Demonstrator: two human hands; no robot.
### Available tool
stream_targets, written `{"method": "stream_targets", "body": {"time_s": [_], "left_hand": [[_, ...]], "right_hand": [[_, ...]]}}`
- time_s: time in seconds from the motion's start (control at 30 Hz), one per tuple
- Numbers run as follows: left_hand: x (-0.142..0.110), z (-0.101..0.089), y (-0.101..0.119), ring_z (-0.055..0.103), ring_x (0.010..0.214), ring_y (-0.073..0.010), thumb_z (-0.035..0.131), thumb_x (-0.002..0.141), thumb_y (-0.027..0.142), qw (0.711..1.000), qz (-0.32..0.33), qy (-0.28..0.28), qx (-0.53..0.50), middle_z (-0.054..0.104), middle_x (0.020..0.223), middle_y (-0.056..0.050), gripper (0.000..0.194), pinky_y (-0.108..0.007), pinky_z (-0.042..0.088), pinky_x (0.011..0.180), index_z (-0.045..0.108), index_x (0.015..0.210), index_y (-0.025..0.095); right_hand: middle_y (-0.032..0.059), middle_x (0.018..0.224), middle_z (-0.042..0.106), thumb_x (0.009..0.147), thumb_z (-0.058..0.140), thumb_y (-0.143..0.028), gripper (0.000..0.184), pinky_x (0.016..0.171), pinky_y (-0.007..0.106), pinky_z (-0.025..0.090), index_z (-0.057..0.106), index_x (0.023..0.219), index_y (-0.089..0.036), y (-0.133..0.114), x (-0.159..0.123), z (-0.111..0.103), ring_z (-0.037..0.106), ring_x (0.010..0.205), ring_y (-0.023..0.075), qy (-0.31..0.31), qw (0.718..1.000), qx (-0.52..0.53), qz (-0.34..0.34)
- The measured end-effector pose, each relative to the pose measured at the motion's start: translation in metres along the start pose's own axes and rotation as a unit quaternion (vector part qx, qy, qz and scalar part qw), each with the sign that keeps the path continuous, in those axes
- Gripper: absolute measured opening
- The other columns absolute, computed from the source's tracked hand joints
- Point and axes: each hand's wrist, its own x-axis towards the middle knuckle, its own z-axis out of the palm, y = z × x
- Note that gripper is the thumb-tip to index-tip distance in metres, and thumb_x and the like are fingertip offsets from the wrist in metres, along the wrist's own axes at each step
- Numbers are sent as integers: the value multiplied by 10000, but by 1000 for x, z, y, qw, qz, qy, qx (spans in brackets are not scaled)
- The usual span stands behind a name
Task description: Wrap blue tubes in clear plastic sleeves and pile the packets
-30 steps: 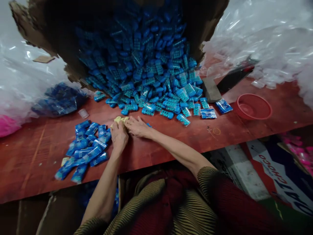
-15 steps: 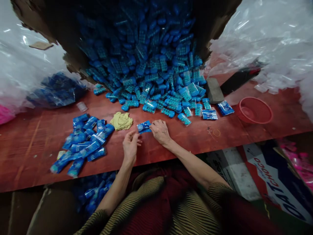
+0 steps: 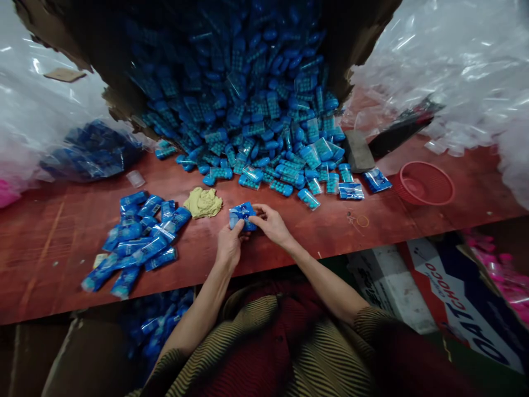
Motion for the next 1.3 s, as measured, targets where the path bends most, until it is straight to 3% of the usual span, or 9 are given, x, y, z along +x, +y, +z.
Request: {"method": "stream_targets", "body": {"time_s": [0.1, 0.23, 0.4, 0.5, 0.67, 0.87, 0.97, 1.13, 1.3], "left_hand": [[5, 2, -5, 506, 396, -84, 756, 525, 300, 999, 26, 36, 29, 578, 485, 18, 263, -187, 389, 382, 587, 629, 127], [10, 8, -6, 488, 407, -72, 727, 552, 287, 994, 56, 93, 22, 554, 492, 40, 226, -179, 397, 373, 577, 612, 130], [3, 8, 3, 523, 445, -85, 749, 548, 254, 999, 22, -30, 5, 592, 554, 13, 240, -191, 436, 407, 606, 679, 113], [-2, -5, 9, 529, 433, -91, 764, 543, 213, 998, -7, -51, 24, 589, 531, -2, 231, -188, 442, 407, 596, 659, 105], [-4, -24, 17, 549, 431, -98, 758, 550, 165, 1000, -24, -9, 13, 608, 550, -2, 232, -183, 457, 399, 573, 681, 118], [14, 8, 17, 566, 407, -107, 689, 614, 164, 998, -49, 2, 35, 575, 504, 40, 203, -191, 462, 403, 536, 746, 152], [24, 18, 14, 528, 351, -98, 684, 590, 174, 998, -14, 11, 63, 562, 492, 59, 263, -179, 425, 366, 509, 787, 164], [17, 11, 11, 497, 358, -69, 719, 531, 234, 998, 40, -34, 27, 559, 513, 65, 312, -161, 380, 356, 507, 747, 158], [5, 11, 10, 493, 399, -54, 747, 528, 227, 998, 46, -47, 3, 570, 527, 44, 275, -156, 372, 384, 557, 705, 135]], "right_hand": [[-5, 695, 612, 825, 523, -302, 183, 626, 227, 413, 622, 788, -153, 0, 6, 7, 548, 645, 122, -27, 997, 56, 35], [-29, 602, 546, 839, 492, -305, 234, 582, 213, 363, 553, 653, -178, -8, 5, 13, 501, 590, 109, 33, 999, 6, 34], [-27, 565, 531, 887, 424, -327, 333, 544, 196, 340, 544, 614, -180, -9, 8, 12, 484, 564, 102, 65, 996, -34, 52], [-6, 643, 622, 918, 379, -361, 378, 573, 196, 361, 605, 668, -189, -10, 13, 11, 552, 616, 111, 50, 991, -113, 49], [33, 866, 714, 943, 317, -393, 357, 649, 252, 423, 650, 916, -266, -16, 20, 10, 653, 786, 177, 1, 950, -304, 74], [82, 940, 691, 926, 349, -289, 308, 657, 292, 454, 513, 1179, -224, -26, 17, -2, 661, 833, 218, -104, 927, -358, 32], [117, 1029, 641, 906, 377, -249, 348, 666, 299, 454, 493, 1233, -221, -27, 12, -20, 649, 851, 226, -75, 922, -379, 30], [93, 1035, 637, 910, 413, -319, 334, 746, 292, 454, 559, 1188, -202, -19, 12, -32, 618, 876, 190, 21, 975, -216, 45], [-23, 641, 594, 820, 512, -320, 224, 570, 205, 394, 632, 738, -150, -10, 17, -11, 538, 607, 103, -34, 997, 51, 37]]}}
